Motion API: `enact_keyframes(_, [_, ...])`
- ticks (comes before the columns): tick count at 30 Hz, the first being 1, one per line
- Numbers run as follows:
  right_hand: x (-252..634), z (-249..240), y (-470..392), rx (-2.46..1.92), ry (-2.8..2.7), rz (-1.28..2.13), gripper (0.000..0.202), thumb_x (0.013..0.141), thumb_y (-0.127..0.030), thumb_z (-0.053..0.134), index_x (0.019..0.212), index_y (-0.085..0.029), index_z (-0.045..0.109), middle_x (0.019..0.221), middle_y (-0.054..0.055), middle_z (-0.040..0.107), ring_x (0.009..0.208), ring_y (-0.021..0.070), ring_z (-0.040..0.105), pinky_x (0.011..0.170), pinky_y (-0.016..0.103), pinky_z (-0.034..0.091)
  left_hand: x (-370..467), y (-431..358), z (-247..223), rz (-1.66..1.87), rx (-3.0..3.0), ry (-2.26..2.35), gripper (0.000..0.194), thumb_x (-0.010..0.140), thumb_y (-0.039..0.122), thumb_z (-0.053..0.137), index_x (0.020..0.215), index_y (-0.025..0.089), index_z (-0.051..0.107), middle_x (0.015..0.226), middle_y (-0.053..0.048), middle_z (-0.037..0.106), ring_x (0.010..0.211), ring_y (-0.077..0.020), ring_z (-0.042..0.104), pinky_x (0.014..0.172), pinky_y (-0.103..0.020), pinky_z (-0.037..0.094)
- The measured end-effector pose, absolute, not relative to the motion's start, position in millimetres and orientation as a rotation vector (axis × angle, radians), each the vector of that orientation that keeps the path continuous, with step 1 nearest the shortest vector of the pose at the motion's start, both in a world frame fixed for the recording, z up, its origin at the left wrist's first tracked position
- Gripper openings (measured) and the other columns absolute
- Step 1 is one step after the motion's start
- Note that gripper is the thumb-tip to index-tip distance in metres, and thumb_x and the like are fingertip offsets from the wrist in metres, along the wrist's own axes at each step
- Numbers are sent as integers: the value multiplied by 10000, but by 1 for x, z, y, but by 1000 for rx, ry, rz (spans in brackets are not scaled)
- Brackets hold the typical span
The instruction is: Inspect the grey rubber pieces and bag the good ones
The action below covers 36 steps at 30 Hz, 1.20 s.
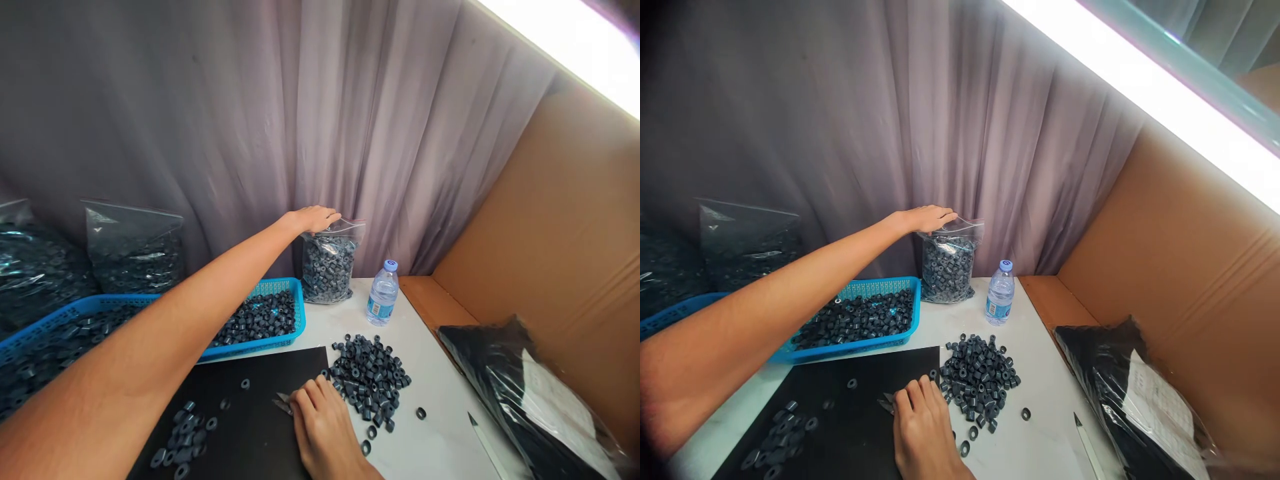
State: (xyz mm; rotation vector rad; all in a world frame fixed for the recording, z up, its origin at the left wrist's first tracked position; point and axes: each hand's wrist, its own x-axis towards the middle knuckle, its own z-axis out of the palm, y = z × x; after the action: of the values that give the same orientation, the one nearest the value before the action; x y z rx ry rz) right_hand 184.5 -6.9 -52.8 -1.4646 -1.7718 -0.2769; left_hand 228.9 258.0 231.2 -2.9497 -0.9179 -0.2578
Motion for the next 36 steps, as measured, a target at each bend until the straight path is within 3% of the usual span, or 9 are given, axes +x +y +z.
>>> enact_keyframes(4, [186,-53,-7,-1461,-1795,-282,134,912,-88,486,937,-216,521,891,47,632,803,240,590,720,368,526,223,258,231,-262,-2950,-821,532,937,622,396,1115,225,701,1104,-66,740,958,-240,678,876,-349,464])
enact_keyframes(8, [187,-51,-9,-1479,-1812,-248,132,917,-88,496,945,-213,528,898,44,635,810,236,587,721,364,521,219,258,227,-331,-2919,-673,307,868,456,605,947,182,720,999,-60,733,967,-230,654,904,-332,442])
enact_keyframes(14, [192,-47,-13,-1500,-1801,-184,153,968,-106,447,962,-212,558,897,48,622,825,223,582,760,359,512,205,232,216,-793,-2719,-610,339,918,243,559,1231,114,553,1339,-173,529,1290,-325,453,1096,-488,275])
enact_keyframes(16, [193,-45,-14,-1485,-1772,-152,157,986,-122,444,990,-215,571,901,44,626,823,214,581,729,335,501,190,208,205,-940,-2687,-621,301,947,233,514,1227,123,527,1298,-153,539,1247,-296,485,1072,-468,319])
enact_keyframes(19, [192,-41,-20,-1467,-1747,-199,175,999,-123,436,1026,-212,585,912,50,646,807,209,579,712,334,479,147,156,170,-1282,-2864,-554,132,977,253,479,1033,174,568,1015,-40,637,960,-185,607,936,-350,450])
enact_keyframes(22, [185,-36,-30,-1418,-1773,-228,199,991,-103,437,1052,-210,594,943,60,669,814,217,578,739,359,464,86,98,114,-1198,-3139,-740,143,984,326,487,919,239,581,891,9,648,843,-162,618,842,-299,499])
enact_keyframes(26, [180,-31,-39,-1275,-1587,285,141,1012,-186,458,1016,-219,595,933,45,649,834,181,594,742,312,485,16,41,40,-1113,-3304,-1086,170,971,285,506,1080,335,626,1076,0,682,949,-173,670,868,-288,555])
enact_keyframes(30, [178,-27,-44,-1219,-1389,608,129,1002,-294,513,988,-222,619,870,24,635,763,157,594,691,279,490,-6,13,7,-1155,-3353,-1136,476,894,267,644,1338,411,552,1300,-5,638,977,-177,701,891,-278,597])
enact_keyframes(36, [172,-27,-55,-1152,-1271,787,113,985,-342,550,1030,-238,551,858,14,592,779,155,593,685,268,517,0,9,4,-1372,-3406,-1079,401,934,229,605,1286,422,599,1136,-16,671,967,-176,677,892,-315,594])
